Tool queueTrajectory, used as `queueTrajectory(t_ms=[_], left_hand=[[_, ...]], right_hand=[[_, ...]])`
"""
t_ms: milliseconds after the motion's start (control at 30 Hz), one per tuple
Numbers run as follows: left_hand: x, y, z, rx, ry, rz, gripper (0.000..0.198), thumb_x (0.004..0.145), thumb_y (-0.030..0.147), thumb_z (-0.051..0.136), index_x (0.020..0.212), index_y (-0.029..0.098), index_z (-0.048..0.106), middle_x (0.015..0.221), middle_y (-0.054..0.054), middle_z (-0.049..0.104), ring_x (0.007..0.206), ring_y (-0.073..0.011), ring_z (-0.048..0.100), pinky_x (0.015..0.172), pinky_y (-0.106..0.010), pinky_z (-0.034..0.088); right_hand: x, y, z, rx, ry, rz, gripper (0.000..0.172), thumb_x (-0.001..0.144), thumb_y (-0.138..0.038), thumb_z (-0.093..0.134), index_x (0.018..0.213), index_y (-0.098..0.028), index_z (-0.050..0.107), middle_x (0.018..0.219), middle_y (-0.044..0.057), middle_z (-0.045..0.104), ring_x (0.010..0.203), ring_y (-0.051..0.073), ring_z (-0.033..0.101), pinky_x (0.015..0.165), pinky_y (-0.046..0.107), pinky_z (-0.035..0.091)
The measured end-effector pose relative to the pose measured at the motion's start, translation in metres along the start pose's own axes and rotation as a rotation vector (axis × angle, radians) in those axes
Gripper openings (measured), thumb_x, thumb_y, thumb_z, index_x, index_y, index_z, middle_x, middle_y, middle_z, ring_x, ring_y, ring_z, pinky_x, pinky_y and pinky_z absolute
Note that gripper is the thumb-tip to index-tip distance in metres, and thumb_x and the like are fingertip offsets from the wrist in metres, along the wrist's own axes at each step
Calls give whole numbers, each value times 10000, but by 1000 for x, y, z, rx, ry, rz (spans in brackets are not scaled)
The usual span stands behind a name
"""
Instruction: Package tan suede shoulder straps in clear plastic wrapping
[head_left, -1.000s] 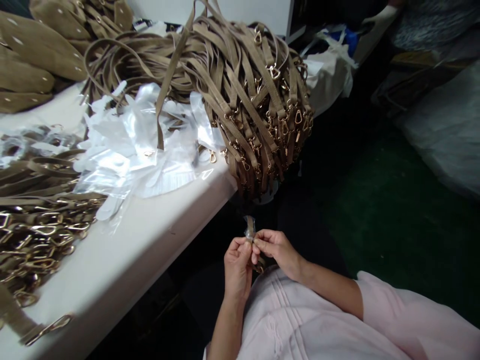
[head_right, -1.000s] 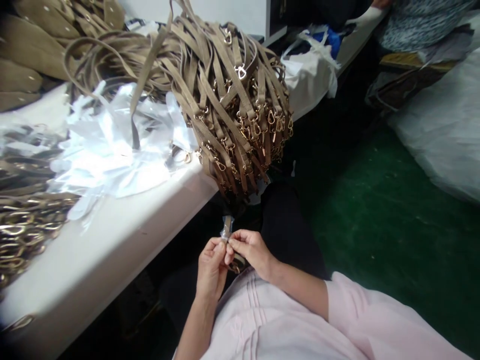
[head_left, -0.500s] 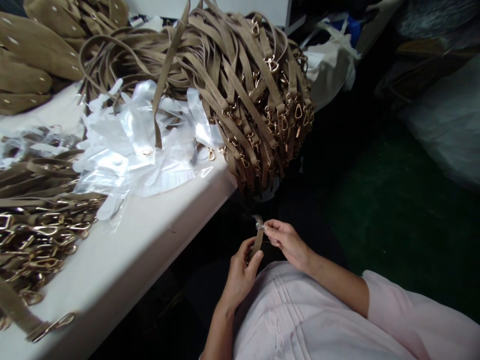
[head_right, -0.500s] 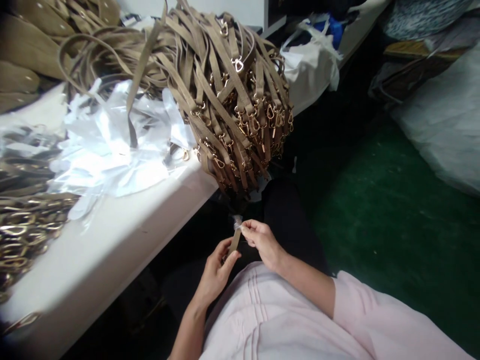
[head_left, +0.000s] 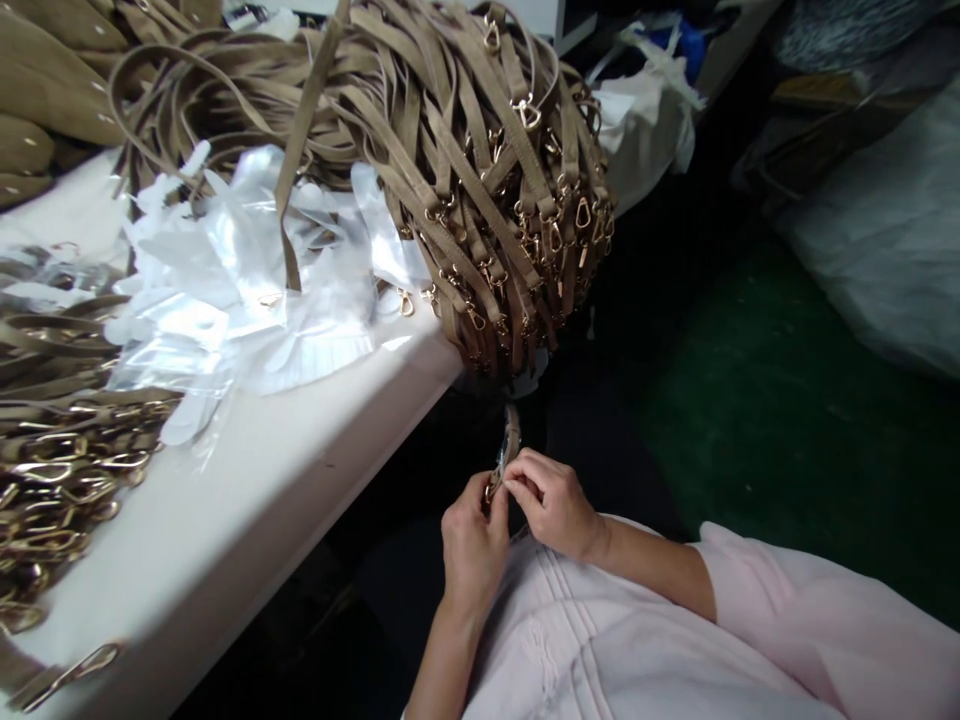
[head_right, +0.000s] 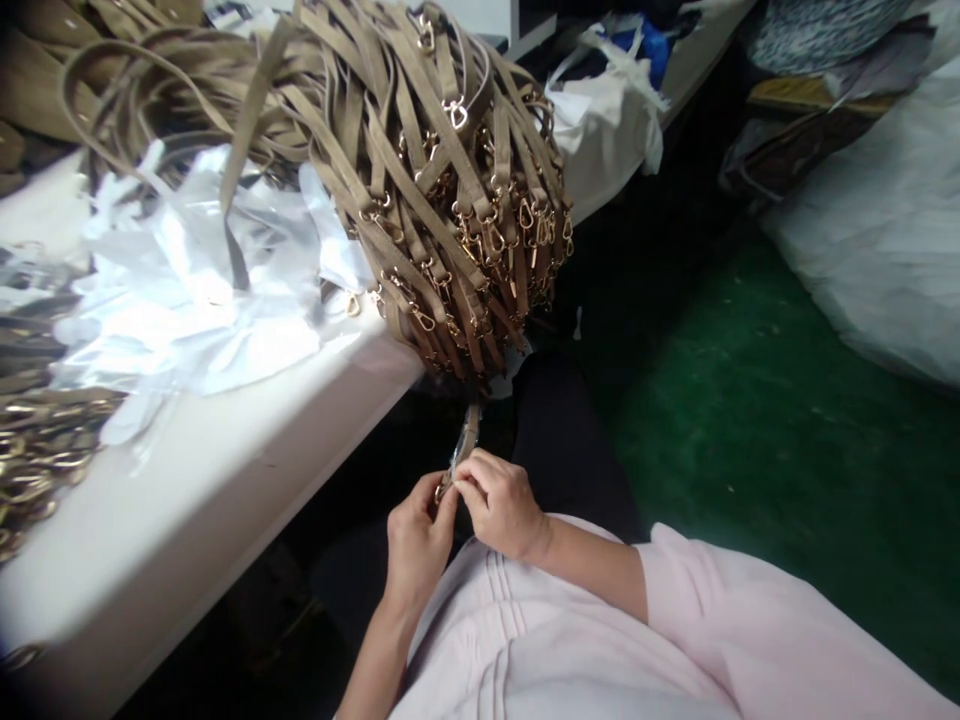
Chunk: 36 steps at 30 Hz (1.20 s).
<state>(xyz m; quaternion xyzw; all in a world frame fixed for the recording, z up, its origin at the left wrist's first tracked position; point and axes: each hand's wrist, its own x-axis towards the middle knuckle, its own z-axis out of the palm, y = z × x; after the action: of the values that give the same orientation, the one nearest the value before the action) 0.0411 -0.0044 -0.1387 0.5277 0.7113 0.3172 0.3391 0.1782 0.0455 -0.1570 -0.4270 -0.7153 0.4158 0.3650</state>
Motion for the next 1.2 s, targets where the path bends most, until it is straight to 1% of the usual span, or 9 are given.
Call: queueTrajectory(t_ms=[100, 267, 467, 533, 700, 767, 933, 1067, 1200], left_hand=[[2, 2, 4, -11, 19, 40, 218, 941, 339, 516, 1022, 192, 655, 800, -30, 672, 675, -158, 610, 640, -261, 455], [3, -10, 4, -333, -64, -108, 284, 906, 362, 581, 1128, 194, 641, 892, -40, 688, 744, -153, 623, 692, -256, 488], [2, -21, 3, -370, -73, -234, 278, 843, 420, 649, 893, 151, 694, 677, -16, 637, 639, -151, 580, 600, -241, 444], [0, -19, 3, -265, -13, -165, 248, 867, 401, 629, 899, 162, 688, 706, -15, 638, 630, -144, 562, 587, -241, 424], [0, -11, 5, 252, 156, 332, 154, 950, 219, 513, 997, 160, 647, 819, -61, 650, 717, -180, 573, 693, -317, 458], [2, -10, 4, 398, 164, 444, 149, 953, 167, 491, 1013, 143, 624, 804, -68, 634, 727, -193, 560, 711, -342, 453], [1, -14, 7, 537, 7, 481, 173, 957, 134, 452, 1018, 118, 613, 794, -83, 610, 740, -217, 537, 723, -369, 440], [-5, -18, 24, 444, -215, 415, 205, 936, 102, 438, 855, 143, 622, 759, -88, 614, 739, -235, 550, 711, -375, 436], [-2, -20, 46, 302, -383, 380, 117, 888, 161, 568, 774, 177, 592, 722, -47, 640, 695, -203, 606, 650, -300, 465]], right_hand=[[-1, 1, 2, 64, -4, 59, 123, 924, -190, 526, 816, -189, 586, 763, 12, 545, 648, 137, 488, 610, 268, 384], [5, 15, -1, 293, 4, 258, 122, 923, -245, 556, 822, -184, 586, 764, -1, 551, 690, 135, 523, 606, 239, 408], [8, 18, -4, 222, 22, 105, 115, 924, -190, 539, 816, -187, 577, 872, 27, 560, 808, 155, 552, 700, 265, 452], [7, 16, -4, 152, 12, 38, 105, 926, -163, 524, 843, -193, 582, 878, 34, 576, 819, 162, 565, 740, 287, 468], [8, 12, -2, 130, 33, 64, 85, 875, -156, 580, 946, -198, 598, 882, 32, 625, 765, 148, 620, 708, 269, 537], [9, 14, -2, 131, 32, 102, 85, 860, -165, 593, 937, -191, 618, 858, 30, 647, 747, 146, 640, 690, 261, 552], [2, 30, -1, 177, -20, 310, 59, 835, -214, 604, 832, -180, 653, 743, 21, 680, 657, 150, 652, 621, 255, 538], [-23, 53, -11, 166, -169, 483, 49, 760, -150, 592, 752, -169, 637, 613, -12, 630, 562, 134, 602, 525, 224, 479], [-45, 63, -29, 89, -214, 519, 101, 700, -82, 569, 733, -164, 619, 600, -23, 600, 554, 125, 567, 521, 215, 438]])
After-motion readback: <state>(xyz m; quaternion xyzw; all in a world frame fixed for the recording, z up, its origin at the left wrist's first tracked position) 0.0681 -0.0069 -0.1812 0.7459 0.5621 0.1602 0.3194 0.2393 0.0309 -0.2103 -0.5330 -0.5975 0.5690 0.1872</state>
